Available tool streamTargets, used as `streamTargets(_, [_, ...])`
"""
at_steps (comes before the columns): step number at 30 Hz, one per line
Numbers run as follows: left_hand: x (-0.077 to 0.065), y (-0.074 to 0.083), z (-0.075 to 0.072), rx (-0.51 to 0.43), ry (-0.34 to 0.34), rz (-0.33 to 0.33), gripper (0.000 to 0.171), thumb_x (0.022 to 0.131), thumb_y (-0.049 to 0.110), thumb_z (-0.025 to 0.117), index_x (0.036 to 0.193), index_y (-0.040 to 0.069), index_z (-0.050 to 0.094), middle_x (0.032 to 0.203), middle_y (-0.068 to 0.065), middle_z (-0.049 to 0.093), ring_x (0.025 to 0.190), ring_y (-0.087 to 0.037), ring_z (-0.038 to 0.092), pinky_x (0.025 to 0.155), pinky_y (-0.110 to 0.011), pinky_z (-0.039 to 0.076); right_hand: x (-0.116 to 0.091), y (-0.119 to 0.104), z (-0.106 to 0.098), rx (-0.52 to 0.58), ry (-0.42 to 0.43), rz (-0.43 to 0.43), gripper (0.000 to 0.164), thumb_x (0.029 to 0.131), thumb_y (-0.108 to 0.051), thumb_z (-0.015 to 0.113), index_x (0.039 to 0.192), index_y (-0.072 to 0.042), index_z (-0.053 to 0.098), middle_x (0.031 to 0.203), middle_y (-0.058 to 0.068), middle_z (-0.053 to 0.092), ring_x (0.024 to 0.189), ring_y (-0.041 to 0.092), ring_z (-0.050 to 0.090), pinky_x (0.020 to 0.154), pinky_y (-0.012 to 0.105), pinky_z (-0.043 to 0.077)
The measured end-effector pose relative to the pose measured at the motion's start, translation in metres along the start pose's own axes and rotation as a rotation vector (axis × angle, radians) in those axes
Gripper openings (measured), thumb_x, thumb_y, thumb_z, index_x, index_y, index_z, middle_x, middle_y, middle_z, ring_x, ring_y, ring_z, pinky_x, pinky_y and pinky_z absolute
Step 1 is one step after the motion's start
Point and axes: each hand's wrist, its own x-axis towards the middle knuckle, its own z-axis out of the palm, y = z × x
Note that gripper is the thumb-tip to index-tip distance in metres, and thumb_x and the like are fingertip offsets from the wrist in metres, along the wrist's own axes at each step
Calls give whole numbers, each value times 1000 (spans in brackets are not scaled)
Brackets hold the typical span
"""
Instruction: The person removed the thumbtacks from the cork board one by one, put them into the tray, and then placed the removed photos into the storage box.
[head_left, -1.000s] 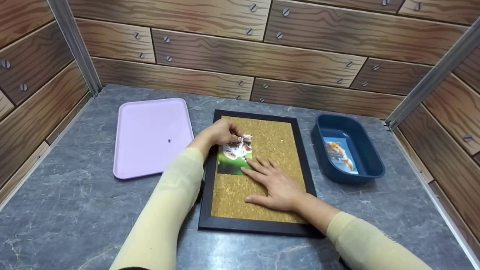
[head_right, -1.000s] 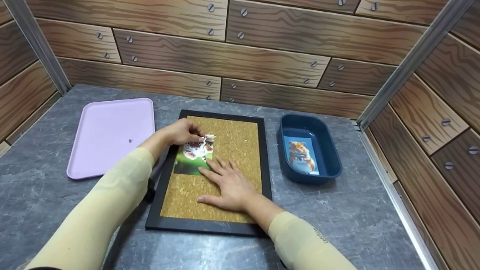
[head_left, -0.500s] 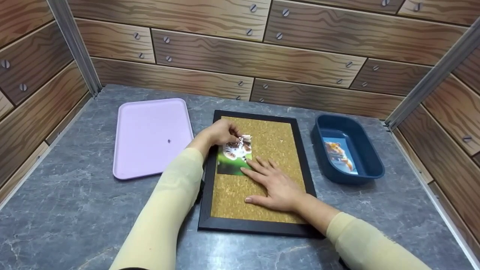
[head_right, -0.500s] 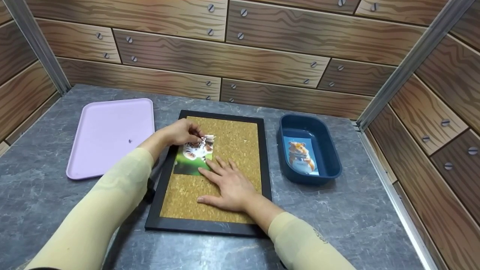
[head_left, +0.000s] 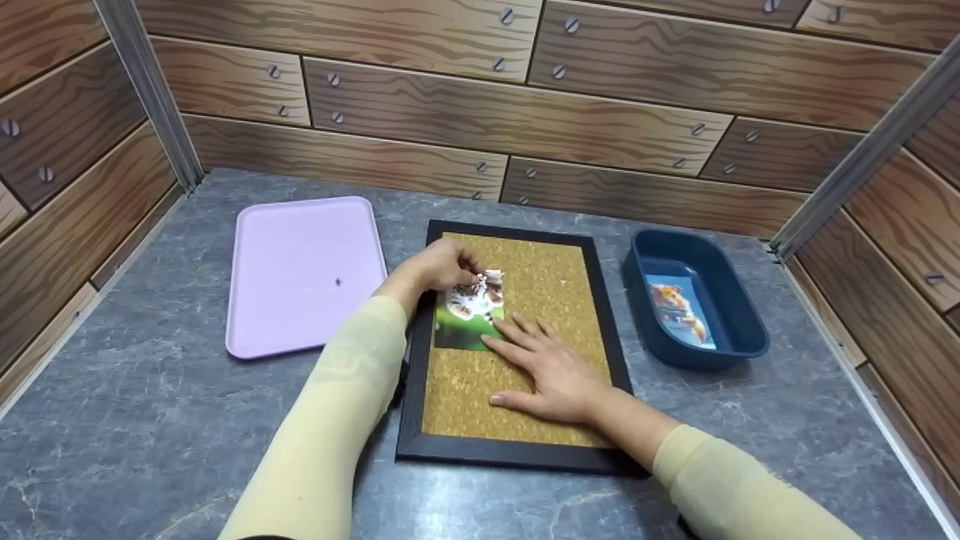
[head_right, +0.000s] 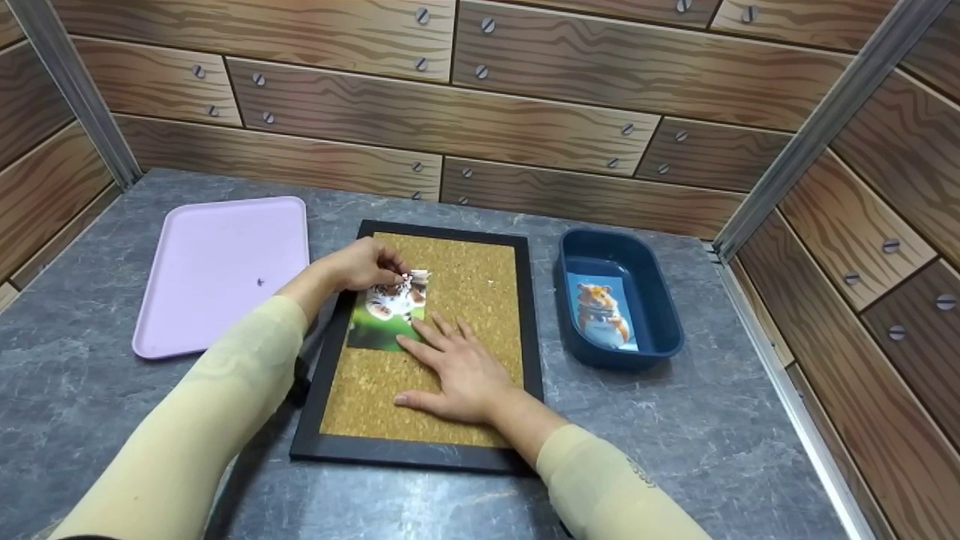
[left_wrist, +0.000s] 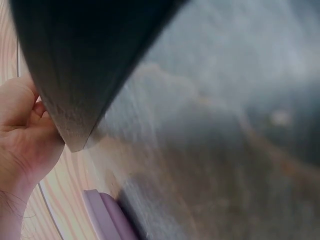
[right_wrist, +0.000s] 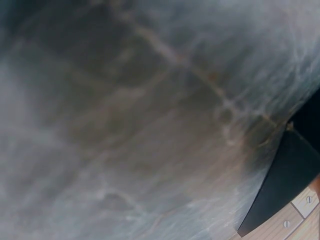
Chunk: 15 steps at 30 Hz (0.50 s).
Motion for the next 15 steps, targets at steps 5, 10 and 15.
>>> streamTargets(5, [-2,0,-1,16,-6,12,19,98,8,71,115,3,79,111,-10,78,101,-18,65,100,-34,51,0,0,0,-4,-3,2,87,98,-78,49,169,-30,32,176,0,21,161,34,14,128,57,10])
streamTargets(10, [-5,1,-2,12,7,30,13,98,8,71,108,4,78,102,-4,78,95,-16,65,95,-32,52,0,0,0,-8,5,-7,86,99,-77,50,169,-29,32,176,0,21,161,35,15,128,58,11])
streamTargets(15, [-4,1,-2,13,7,36,14,98,7,71,109,2,78,102,-6,77,94,-16,63,95,-33,52,0,1,0,-6,6,-12,86,99,-76,50,169,-29,32,176,1,21,161,35,15,128,57,10])
